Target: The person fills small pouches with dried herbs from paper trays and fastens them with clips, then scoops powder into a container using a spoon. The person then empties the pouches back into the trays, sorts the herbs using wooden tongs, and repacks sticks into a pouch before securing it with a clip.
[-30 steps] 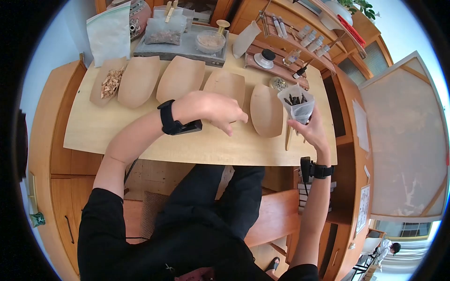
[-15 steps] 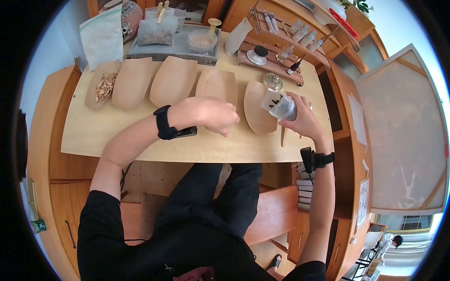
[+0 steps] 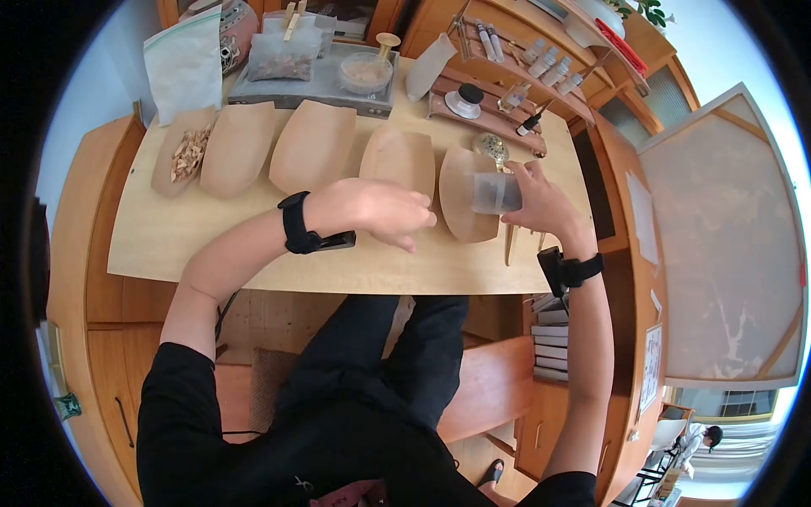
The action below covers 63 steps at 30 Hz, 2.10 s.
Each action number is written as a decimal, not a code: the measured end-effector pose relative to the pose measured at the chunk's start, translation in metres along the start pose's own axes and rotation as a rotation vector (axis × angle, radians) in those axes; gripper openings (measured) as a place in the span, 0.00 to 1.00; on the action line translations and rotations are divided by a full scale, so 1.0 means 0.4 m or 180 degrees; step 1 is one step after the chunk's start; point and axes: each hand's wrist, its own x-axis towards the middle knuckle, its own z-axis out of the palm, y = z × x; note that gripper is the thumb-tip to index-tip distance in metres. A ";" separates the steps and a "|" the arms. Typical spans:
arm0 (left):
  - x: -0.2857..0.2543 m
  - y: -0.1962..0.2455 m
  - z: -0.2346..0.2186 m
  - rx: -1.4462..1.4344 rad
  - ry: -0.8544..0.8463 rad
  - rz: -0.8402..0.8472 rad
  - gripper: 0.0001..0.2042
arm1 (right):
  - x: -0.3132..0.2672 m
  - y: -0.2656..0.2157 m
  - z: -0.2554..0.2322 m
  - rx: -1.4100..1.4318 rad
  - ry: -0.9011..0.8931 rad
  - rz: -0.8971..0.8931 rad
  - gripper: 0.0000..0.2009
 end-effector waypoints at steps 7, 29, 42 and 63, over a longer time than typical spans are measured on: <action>-0.013 0.005 -0.005 -0.0059 0.0070 -0.0033 0.21 | 0.010 -0.025 -0.022 -0.0066 -0.0144 -0.0032 0.43; -0.005 0.002 -0.002 -0.0129 0.0106 0.0053 0.21 | 0.037 -0.043 -0.072 0.0027 0.0246 -0.0673 0.39; -0.005 0.007 0.003 -0.0006 0.0120 -0.0098 0.23 | 0.029 -0.063 -0.115 0.0210 0.0185 -0.0549 0.40; -0.007 0.012 0.008 0.0179 0.0447 -0.0027 0.21 | 0.058 -0.031 -0.087 0.0428 0.0373 -0.0770 0.36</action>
